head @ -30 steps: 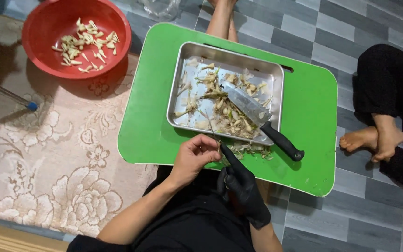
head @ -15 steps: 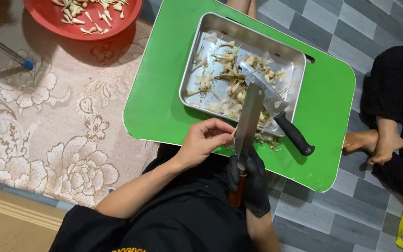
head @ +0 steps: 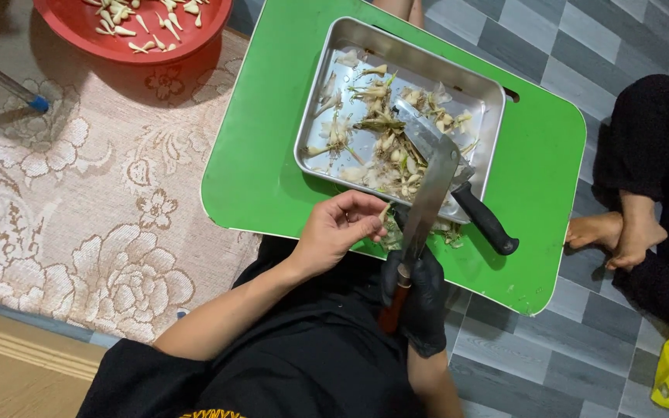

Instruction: A person wearing gloves uses a knife to peel small vegetables and places the peeled items into a bowl.

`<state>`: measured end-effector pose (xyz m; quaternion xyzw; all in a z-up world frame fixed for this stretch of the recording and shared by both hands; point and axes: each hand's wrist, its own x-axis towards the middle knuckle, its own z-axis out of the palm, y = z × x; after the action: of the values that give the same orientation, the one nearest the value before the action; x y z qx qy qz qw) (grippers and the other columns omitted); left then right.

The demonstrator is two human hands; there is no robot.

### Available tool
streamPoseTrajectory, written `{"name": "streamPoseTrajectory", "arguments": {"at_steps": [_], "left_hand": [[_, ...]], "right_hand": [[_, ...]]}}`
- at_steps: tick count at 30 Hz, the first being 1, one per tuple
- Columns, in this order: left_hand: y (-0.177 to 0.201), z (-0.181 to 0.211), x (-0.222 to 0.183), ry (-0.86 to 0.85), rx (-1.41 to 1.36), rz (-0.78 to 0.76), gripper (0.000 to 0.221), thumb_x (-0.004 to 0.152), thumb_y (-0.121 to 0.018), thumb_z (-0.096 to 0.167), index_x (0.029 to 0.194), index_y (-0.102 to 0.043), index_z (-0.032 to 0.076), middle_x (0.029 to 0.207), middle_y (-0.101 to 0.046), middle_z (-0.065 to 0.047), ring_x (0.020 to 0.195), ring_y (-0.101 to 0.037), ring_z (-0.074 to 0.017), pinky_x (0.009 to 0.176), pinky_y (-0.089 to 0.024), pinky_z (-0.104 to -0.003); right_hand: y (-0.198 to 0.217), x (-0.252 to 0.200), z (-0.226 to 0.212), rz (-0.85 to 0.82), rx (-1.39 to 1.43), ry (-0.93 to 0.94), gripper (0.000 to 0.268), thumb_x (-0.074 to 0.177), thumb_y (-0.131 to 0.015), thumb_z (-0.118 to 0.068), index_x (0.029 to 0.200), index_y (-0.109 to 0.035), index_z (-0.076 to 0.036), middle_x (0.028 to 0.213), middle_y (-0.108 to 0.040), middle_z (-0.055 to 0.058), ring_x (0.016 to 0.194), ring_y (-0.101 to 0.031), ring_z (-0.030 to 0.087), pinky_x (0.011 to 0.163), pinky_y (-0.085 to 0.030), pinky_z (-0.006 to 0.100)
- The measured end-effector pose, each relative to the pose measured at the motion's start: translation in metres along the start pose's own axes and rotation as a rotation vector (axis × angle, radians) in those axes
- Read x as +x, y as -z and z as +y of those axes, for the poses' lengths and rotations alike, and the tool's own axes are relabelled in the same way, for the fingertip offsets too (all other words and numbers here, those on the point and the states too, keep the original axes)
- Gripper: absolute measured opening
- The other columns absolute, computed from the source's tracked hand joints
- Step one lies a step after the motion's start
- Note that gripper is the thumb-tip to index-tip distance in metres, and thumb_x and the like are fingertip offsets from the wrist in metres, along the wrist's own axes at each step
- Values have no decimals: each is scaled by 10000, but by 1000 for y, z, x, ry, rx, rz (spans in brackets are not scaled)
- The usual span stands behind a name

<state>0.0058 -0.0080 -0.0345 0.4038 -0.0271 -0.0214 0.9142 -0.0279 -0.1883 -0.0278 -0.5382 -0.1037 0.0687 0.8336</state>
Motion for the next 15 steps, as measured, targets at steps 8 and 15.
{"name": "streamPoseTrajectory", "arguments": {"at_steps": [8,15], "left_hand": [[2,0,0,5,20,-31,246,908,-639,-80,1151,-667,-104,906,-712,-209,780,-751,-225,701,-677,-324],[-3,25,-4,79,241,-83,92,935,-671,53,1008,-697,4,879,-728,-76,791,-696,-136,763,-579,-249]], "right_hand": [[-71,22,-48,435,-776,57,132,887,-734,-17,899,-612,-65,569,-593,88,525,-576,178,639,-499,256],[-36,17,-14,305,-898,80,582,776,-794,-31,1325,-603,-22,1084,-752,97,892,-704,171,800,-578,291]]}}
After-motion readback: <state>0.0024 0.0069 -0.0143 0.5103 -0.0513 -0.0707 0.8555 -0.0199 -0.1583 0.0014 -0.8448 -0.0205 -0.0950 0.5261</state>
